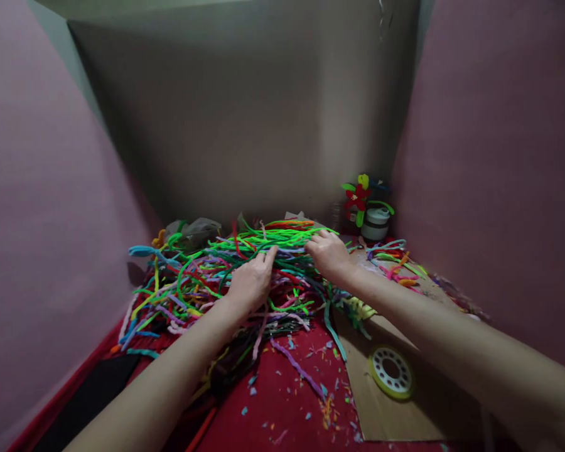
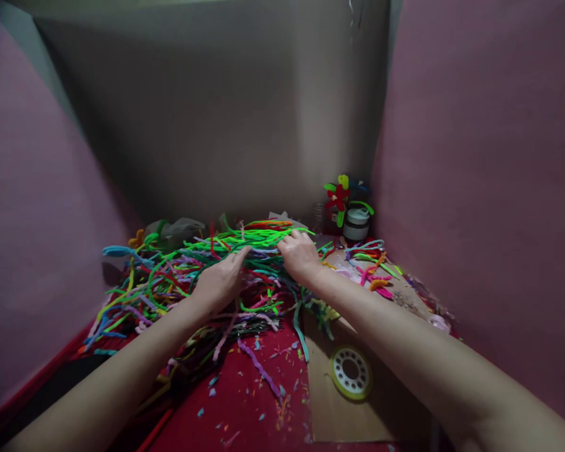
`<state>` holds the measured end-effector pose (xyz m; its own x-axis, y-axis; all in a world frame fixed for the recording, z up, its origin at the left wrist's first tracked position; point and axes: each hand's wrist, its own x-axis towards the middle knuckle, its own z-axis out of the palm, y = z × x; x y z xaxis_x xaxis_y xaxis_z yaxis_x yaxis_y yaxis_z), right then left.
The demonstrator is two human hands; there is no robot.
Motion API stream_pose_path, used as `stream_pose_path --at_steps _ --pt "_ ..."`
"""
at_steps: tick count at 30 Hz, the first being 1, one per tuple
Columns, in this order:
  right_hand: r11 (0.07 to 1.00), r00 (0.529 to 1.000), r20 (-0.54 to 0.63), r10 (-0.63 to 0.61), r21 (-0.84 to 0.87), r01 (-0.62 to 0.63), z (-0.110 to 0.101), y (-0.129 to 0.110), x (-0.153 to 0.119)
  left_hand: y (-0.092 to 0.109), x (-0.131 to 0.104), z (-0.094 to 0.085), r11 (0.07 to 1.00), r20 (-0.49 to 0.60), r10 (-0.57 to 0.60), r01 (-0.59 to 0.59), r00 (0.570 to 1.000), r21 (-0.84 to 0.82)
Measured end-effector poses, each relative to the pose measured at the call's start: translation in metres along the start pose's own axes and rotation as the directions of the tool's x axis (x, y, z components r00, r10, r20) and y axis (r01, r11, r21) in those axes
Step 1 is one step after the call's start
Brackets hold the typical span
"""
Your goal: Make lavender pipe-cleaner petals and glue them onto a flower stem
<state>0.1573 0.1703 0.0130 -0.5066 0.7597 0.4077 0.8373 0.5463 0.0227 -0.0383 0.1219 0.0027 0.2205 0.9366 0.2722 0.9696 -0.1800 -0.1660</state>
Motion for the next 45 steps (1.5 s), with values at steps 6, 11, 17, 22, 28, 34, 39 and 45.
stream_pose_path --at_steps 6,11,17,22,28,34,39,45 --pt "0.989 0.992 0.025 0.12 0.081 -0.122 -0.013 0.014 -0.018 -0.017 0.018 0.009 0.994 0.144 -0.093 0.099 0.985 -0.04" --pt "0.934 0.963 0.099 0.25 0.236 -0.267 -0.029 0.039 -0.035 -0.024 0.029 0.013 0.991 0.191 -0.111 0.123 0.975 -0.05" --pt "0.292 0.88 0.313 0.358 0.858 -0.424 -0.063 0.064 -0.073 -0.024 0.03 0.011 0.99 0.193 -0.088 0.107 0.977 -0.088" --pt "-0.133 0.834 0.336 0.438 0.942 -0.309 -0.075 0.058 -0.098 -0.019 0.027 0.007 0.982 0.162 -0.063 0.09 0.985 -0.166" --pt "-0.303 0.848 0.408 0.34 0.901 -0.312 -0.058 0.036 -0.099 0.004 0.01 -0.016 0.93 0.017 -0.037 0.041 0.999 -0.365" --pt "-0.362 0.838 0.498 0.222 0.84 -0.403 -0.046 0.019 -0.099 0.043 -0.004 -0.038 0.362 0.1 -0.02 0.1 0.995 -0.927" --pt "-0.286 0.848 0.507 0.153 0.844 -0.454 -0.035 0.008 -0.102 0.052 -0.001 -0.045 -0.434 0.181 -0.143 0.103 0.973 -0.895" --pt "-0.14 0.874 0.486 0.015 0.866 -0.479 -0.027 0.0 -0.11 0.043 -0.002 -0.042 -0.452 0.173 -0.351 -0.005 0.92 -0.892"
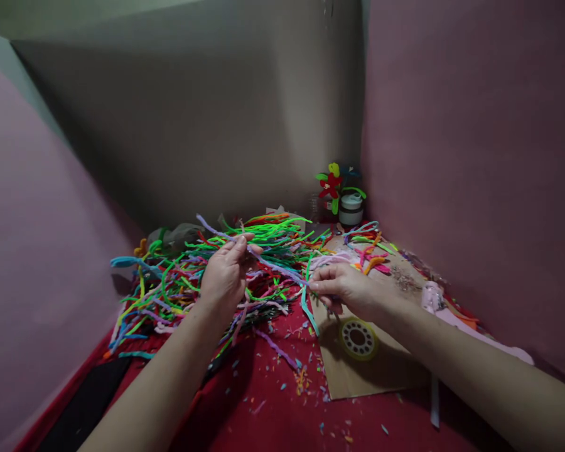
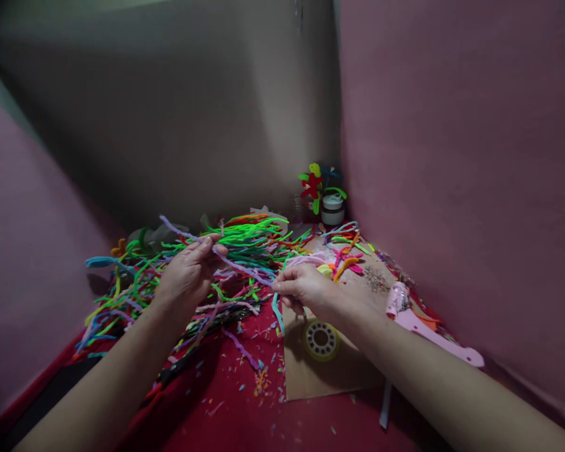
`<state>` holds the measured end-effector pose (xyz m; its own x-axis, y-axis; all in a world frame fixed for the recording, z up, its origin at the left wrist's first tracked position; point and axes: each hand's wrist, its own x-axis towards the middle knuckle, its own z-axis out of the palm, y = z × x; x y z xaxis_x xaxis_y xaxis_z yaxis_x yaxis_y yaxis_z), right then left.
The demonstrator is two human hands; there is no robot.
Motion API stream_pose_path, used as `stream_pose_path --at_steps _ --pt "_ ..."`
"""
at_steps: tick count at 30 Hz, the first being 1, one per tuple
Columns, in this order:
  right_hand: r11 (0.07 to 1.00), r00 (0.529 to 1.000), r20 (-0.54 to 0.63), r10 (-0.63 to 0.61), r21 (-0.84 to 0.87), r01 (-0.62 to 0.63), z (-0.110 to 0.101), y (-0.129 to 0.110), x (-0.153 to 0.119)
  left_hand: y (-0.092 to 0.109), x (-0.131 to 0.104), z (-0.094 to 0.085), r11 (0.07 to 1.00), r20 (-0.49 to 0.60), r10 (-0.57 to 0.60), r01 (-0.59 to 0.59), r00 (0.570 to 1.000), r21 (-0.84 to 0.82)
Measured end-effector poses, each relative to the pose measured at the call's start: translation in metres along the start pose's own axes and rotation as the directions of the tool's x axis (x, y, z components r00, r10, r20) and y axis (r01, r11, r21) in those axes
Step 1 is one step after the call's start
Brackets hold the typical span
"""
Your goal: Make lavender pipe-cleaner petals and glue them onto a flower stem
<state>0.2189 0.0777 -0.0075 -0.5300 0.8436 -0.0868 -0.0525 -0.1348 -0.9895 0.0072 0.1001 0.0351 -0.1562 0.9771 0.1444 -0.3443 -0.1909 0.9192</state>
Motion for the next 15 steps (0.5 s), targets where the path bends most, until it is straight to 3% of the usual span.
stream_pose_path --at_steps 5,8,11,15 --pt "0.998 0.994 0.103 0.048 -0.05 -0.043 0.002 0.01 -0.002 0.006 -0.002 -0.004 0.997 -0.069 -0.037 0.032 0.997 -0.073" --pt "0.994 0.981 0.179 0.073 0.072 -0.087 0.002 0.014 -0.003 0.011 -0.002 -0.008 0.988 -0.098 -0.072 0.058 0.993 -0.14" --pt "0.974 0.964 0.241 0.111 0.164 -0.153 0.002 0.014 -0.006 0.013 0.0 -0.016 0.98 -0.094 -0.096 0.078 0.991 -0.184" --pt "0.977 0.955 0.254 0.156 0.104 -0.188 0.004 0.013 -0.01 0.013 0.0 -0.026 0.974 -0.077 -0.098 0.08 0.992 -0.212"
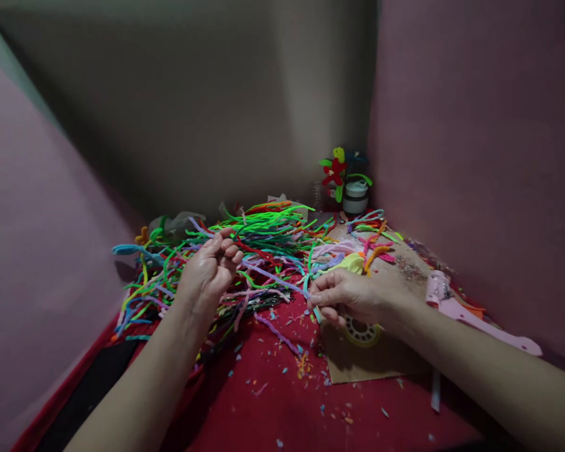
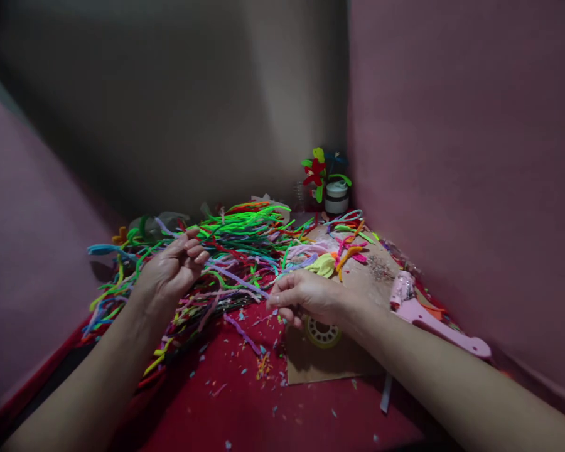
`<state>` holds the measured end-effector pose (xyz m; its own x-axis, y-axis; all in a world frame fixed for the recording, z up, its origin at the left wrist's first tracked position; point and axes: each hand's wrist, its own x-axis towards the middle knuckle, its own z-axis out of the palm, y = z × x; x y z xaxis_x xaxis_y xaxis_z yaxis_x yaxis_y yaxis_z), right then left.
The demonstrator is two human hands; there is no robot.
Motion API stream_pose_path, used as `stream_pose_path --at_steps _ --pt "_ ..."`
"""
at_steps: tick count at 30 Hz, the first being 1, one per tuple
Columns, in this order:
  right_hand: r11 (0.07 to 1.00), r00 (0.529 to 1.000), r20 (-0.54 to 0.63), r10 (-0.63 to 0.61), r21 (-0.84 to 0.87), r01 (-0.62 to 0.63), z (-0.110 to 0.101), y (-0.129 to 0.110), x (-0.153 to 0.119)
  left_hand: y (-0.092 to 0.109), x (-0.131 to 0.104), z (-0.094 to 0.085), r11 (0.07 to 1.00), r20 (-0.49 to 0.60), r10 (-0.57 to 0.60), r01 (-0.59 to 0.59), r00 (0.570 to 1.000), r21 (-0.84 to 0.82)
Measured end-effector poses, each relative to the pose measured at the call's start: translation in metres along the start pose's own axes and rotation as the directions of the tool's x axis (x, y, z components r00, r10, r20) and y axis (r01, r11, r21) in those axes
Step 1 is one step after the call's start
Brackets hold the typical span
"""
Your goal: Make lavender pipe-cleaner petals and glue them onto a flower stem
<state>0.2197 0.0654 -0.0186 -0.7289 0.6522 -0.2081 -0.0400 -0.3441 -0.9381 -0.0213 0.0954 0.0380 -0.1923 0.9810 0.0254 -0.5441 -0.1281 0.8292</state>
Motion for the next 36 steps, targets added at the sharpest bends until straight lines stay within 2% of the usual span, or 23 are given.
stream_pose_path --at_steps 5,9,14,17,19,21,23,24,26,28,29,32,36 --pt "0.995 0.996 -0.071 -0.053 -0.089 0.047 0.007 -0.001 -0.001 0.007 -0.008 -0.004 1.0 0.018 0.026 -0.026 0.999 -0.018" --pt "0.984 0.991 -0.08 -0.105 -0.149 0.092 0.01 -0.004 -0.001 0.009 -0.013 -0.006 0.997 -0.033 0.074 -0.075 0.997 -0.032" --pt "0.994 0.992 -0.086 -0.097 -0.052 0.093 0.005 -0.005 -0.001 0.003 -0.018 -0.006 0.994 -0.084 0.089 -0.094 0.992 -0.063" --pt "0.995 0.991 -0.091 -0.096 -0.028 0.094 0.002 -0.003 -0.002 -0.004 -0.03 -0.003 1.0 -0.064 0.021 -0.022 0.998 -0.012" --pt "0.995 0.992 -0.09 -0.094 -0.024 0.093 0.0 -0.001 -0.002 -0.01 -0.04 -0.002 0.992 0.008 -0.06 0.059 0.998 0.109" --pt "0.996 0.993 -0.076 -0.087 -0.009 0.087 -0.002 0.0 -0.002 -0.018 -0.047 -0.001 0.972 0.042 -0.102 0.091 0.994 0.218" --pt "0.989 0.992 -0.069 -0.106 0.095 0.113 -0.005 -0.001 -0.002 -0.025 -0.051 0.0 0.964 0.027 -0.084 0.075 0.996 0.254" --pt "0.968 0.987 -0.094 -0.133 0.203 0.15 -0.007 -0.002 -0.001 -0.028 -0.052 0.0 0.967 0.017 -0.064 0.057 0.998 0.249" --pt "0.851 0.956 -0.231 -0.182 0.45 0.271 -0.011 -0.003 0.002 -0.033 -0.053 0.002 0.976 0.004 -0.012 0.011 1.0 0.217" --pt "0.732 0.916 -0.36 -0.18 0.573 0.369 -0.011 -0.003 0.004 -0.037 -0.055 0.004 0.984 0.015 0.021 -0.024 1.0 0.179" --pt "0.73 0.914 -0.366 -0.176 0.574 0.37 -0.01 -0.001 0.005 -0.04 -0.057 0.006 0.986 0.032 0.017 -0.022 0.999 0.166" --pt "0.867 0.96 -0.227 -0.161 0.432 0.248 0.002 0.005 0.006 -0.049 -0.065 0.012 0.986 0.067 -0.061 0.049 0.996 0.162" --pt "0.895 0.897 -0.301 -0.325 0.21 0.395 0.017 0.01 0.008 -0.063 -0.079 0.021 0.971 0.071 -0.143 0.126 0.987 0.201"
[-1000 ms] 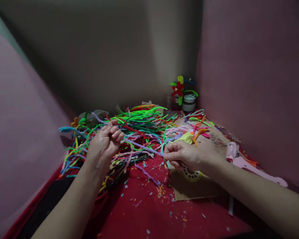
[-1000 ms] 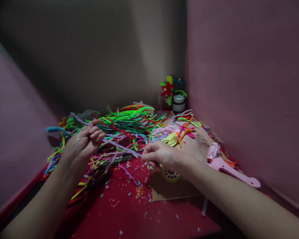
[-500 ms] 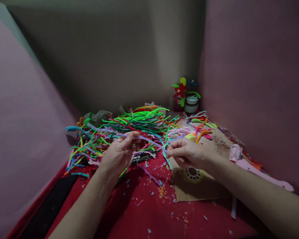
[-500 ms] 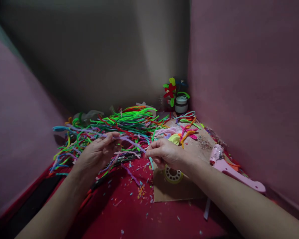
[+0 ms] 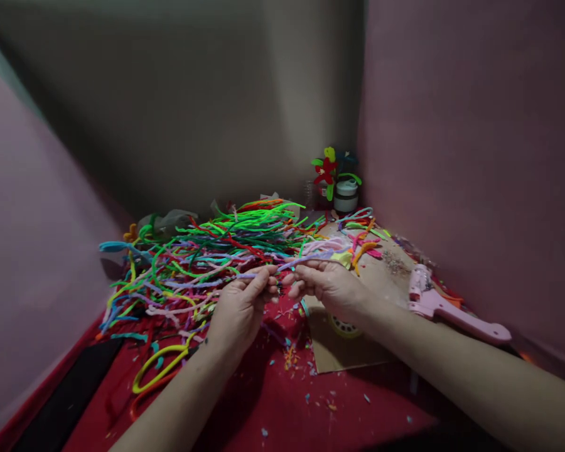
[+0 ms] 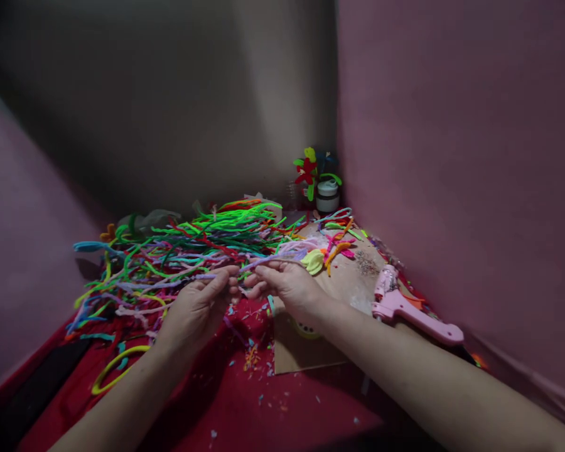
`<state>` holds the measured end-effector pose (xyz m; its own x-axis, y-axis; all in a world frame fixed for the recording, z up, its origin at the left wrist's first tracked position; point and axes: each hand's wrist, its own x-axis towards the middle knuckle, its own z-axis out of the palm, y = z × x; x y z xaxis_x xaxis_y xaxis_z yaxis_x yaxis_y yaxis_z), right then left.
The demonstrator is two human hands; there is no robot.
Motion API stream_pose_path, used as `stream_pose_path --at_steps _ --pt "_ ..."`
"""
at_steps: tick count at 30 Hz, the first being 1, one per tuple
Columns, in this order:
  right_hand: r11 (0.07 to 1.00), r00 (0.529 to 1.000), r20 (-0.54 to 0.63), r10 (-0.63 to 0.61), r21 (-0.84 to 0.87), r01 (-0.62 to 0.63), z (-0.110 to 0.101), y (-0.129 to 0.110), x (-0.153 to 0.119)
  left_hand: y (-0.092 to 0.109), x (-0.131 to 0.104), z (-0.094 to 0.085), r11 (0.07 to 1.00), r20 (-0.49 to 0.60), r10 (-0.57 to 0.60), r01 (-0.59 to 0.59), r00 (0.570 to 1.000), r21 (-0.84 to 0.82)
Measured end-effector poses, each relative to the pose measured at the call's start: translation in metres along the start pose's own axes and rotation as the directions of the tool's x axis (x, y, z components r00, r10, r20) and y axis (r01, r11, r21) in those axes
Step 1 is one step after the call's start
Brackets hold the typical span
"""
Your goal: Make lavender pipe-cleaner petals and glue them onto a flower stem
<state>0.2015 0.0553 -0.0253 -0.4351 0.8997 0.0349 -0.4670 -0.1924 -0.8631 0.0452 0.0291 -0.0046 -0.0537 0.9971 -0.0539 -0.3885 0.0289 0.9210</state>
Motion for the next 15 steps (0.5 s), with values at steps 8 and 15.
stream_pose_path --at_steps 8,15 --pt "0.767 0.992 -0.003 -0.127 -0.634 0.096 -0.002 -0.003 -0.003 -0.013 -0.012 0.0 0.949 0.123 -0.028 -0.012 0.992 0.315" --pt "0.224 0.971 0.231 -0.054 -0.945 0.237 0.005 0.0 -0.014 -0.014 -0.012 -0.005 0.875 0.147 0.072 -0.133 0.987 0.465"
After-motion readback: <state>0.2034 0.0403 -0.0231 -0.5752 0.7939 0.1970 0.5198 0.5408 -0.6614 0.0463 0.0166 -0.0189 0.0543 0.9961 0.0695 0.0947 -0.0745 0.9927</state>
